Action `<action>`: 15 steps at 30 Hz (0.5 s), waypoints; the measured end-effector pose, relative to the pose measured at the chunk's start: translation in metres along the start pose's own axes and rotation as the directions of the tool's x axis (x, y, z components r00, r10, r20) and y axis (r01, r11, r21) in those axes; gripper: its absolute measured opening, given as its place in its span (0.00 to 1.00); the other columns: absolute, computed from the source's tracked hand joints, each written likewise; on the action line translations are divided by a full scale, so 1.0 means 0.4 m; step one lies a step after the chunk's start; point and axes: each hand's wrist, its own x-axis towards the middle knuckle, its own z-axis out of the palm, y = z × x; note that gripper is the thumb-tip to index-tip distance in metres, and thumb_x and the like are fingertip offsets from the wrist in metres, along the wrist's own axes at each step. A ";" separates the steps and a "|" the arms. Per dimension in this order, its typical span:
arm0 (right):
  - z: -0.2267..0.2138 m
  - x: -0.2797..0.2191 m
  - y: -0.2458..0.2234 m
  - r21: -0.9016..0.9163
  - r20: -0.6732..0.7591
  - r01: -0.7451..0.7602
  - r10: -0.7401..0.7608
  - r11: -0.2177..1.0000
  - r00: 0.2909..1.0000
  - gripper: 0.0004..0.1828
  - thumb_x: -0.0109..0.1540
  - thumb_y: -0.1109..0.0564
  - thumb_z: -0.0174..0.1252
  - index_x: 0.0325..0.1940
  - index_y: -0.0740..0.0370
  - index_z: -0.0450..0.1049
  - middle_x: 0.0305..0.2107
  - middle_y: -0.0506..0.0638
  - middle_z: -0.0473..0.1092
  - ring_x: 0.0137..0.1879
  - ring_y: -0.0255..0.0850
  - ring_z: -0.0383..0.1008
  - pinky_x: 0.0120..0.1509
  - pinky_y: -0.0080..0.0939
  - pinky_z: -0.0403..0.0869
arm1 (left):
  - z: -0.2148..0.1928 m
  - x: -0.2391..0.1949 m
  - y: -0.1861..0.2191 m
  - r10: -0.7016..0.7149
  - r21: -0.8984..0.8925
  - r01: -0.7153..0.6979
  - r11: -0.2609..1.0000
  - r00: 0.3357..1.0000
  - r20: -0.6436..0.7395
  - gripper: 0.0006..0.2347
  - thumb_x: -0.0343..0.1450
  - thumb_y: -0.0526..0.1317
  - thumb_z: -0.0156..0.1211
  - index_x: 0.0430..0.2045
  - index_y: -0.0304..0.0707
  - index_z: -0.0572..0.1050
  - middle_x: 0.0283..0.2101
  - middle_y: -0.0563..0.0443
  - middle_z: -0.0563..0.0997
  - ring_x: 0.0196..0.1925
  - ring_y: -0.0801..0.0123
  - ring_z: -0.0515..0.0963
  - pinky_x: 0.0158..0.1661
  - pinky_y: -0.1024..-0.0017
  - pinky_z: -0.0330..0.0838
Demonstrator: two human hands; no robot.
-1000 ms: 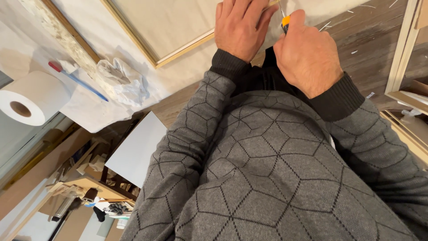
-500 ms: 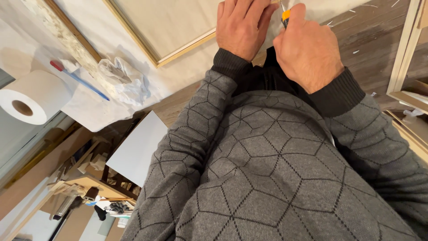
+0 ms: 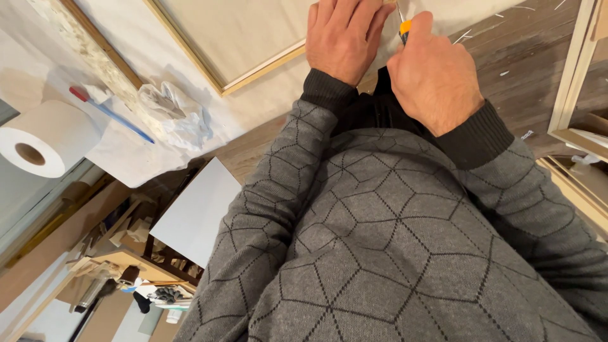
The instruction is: Measuring and cutting a frame spacer using a utility knife and inserting it into a picture frame.
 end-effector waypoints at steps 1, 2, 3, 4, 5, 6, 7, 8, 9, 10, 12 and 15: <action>-0.003 -0.004 0.000 -0.001 0.002 0.002 -0.002 1.000 1.000 0.21 0.70 0.54 0.56 0.51 0.76 0.59 0.25 0.69 0.72 0.32 0.67 0.75 0.36 0.63 0.74 | -0.001 -0.002 0.000 -0.002 0.001 0.002 1.000 1.000 -0.001 0.07 0.70 0.42 0.70 0.35 0.47 0.77 0.39 0.60 0.76 0.43 0.63 0.74 0.43 0.62 0.65; -0.006 -0.005 0.000 0.006 0.001 -0.002 0.002 1.000 1.000 0.21 0.70 0.54 0.56 0.52 0.76 0.59 0.25 0.69 0.72 0.32 0.68 0.75 0.37 0.63 0.74 | -0.001 -0.002 -0.002 -0.002 0.002 0.002 1.000 1.000 0.004 0.07 0.70 0.42 0.70 0.36 0.47 0.77 0.39 0.60 0.75 0.43 0.63 0.74 0.43 0.62 0.65; -0.010 -0.006 0.001 0.013 -0.001 -0.006 0.006 1.000 1.000 0.20 0.70 0.54 0.56 0.52 0.76 0.59 0.25 0.69 0.72 0.33 0.68 0.75 0.38 0.64 0.74 | -0.001 -0.001 -0.004 -0.002 0.003 0.002 1.000 1.000 0.009 0.07 0.70 0.42 0.70 0.36 0.47 0.77 0.40 0.60 0.75 0.43 0.63 0.73 0.43 0.63 0.66; -0.019 -0.010 0.005 0.010 0.001 -0.006 0.006 1.000 1.000 0.20 0.70 0.54 0.56 0.52 0.76 0.59 0.25 0.69 0.72 0.33 0.68 0.75 0.38 0.64 0.74 | -0.006 -0.001 0.001 -0.005 0.001 0.005 1.000 1.000 0.007 0.07 0.70 0.42 0.70 0.36 0.47 0.77 0.40 0.60 0.75 0.43 0.63 0.73 0.43 0.63 0.66; -0.029 -0.014 0.009 0.023 0.009 -0.032 0.032 0.999 0.999 0.19 0.72 0.53 0.56 0.52 0.73 0.60 0.25 0.69 0.72 0.33 0.69 0.75 0.38 0.65 0.73 | -0.010 0.000 0.004 -0.009 -0.004 0.009 1.000 1.000 0.017 0.07 0.70 0.42 0.70 0.37 0.47 0.77 0.41 0.59 0.75 0.44 0.63 0.74 0.43 0.63 0.65; -0.038 -0.013 0.013 0.035 0.014 -0.055 0.055 0.998 0.998 0.18 0.73 0.53 0.56 0.53 0.71 0.61 0.26 0.68 0.72 0.33 0.69 0.74 0.39 0.66 0.72 | -0.013 0.004 0.005 -0.010 -0.007 0.011 1.000 1.000 0.023 0.08 0.70 0.42 0.70 0.37 0.47 0.77 0.41 0.59 0.75 0.45 0.63 0.74 0.43 0.63 0.65; -0.043 -0.015 0.036 0.031 0.011 -0.053 0.052 0.998 0.999 0.18 0.73 0.53 0.56 0.53 0.71 0.61 0.26 0.68 0.72 0.33 0.69 0.74 0.39 0.66 0.72 | -0.008 0.008 0.004 -0.010 -0.008 0.010 1.000 1.000 0.018 0.08 0.70 0.42 0.70 0.37 0.47 0.77 0.41 0.59 0.75 0.45 0.63 0.74 0.43 0.63 0.65; -0.044 -0.019 0.056 0.101 -0.079 -0.009 0.017 0.995 0.997 0.17 0.75 0.55 0.57 0.56 0.72 0.61 0.27 0.68 0.72 0.36 0.68 0.75 0.41 0.64 0.72 | -0.008 0.007 0.001 -0.017 -0.002 0.017 1.000 0.999 0.030 0.08 0.70 0.43 0.70 0.37 0.48 0.77 0.41 0.60 0.75 0.45 0.64 0.74 0.44 0.63 0.65; -0.045 -0.024 0.076 0.166 -0.170 0.042 -0.014 0.985 0.985 0.17 0.76 0.57 0.57 0.58 0.72 0.61 0.28 0.67 0.72 0.39 0.67 0.75 0.43 0.63 0.72 | -0.009 0.006 0.000 -0.023 0.003 0.023 1.000 0.999 0.041 0.08 0.70 0.43 0.70 0.37 0.48 0.77 0.41 0.61 0.75 0.46 0.64 0.73 0.44 0.62 0.65; -0.056 -0.025 0.076 0.166 -0.167 0.043 -0.015 0.985 0.986 0.17 0.76 0.57 0.57 0.58 0.72 0.61 0.28 0.67 0.72 0.39 0.67 0.75 0.43 0.63 0.72 | -0.013 0.002 0.002 -0.027 0.003 0.027 1.000 0.999 0.042 0.08 0.70 0.43 0.70 0.37 0.48 0.77 0.41 0.61 0.75 0.46 0.64 0.73 0.44 0.62 0.65; -0.082 -0.020 0.080 0.316 -0.261 0.131 -0.047 0.940 0.964 0.11 0.77 0.60 0.57 0.54 0.70 0.63 0.38 0.66 0.74 0.44 0.67 0.76 0.46 0.61 0.73 | -0.015 0.004 0.004 -0.041 -0.017 0.042 0.999 0.998 0.046 0.08 0.69 0.43 0.71 0.36 0.48 0.77 0.40 0.62 0.75 0.45 0.64 0.73 0.44 0.62 0.65; -0.087 -0.019 0.081 0.272 -0.310 0.177 -0.088 0.946 0.947 0.14 0.71 0.64 0.57 0.57 0.75 0.63 0.36 0.66 0.74 0.41 0.67 0.75 0.41 0.58 0.72 | -0.010 0.012 -0.002 -0.050 -0.047 0.052 0.998 0.998 0.044 0.08 0.69 0.43 0.71 0.34 0.48 0.77 0.39 0.62 0.75 0.44 0.64 0.73 0.42 0.62 0.64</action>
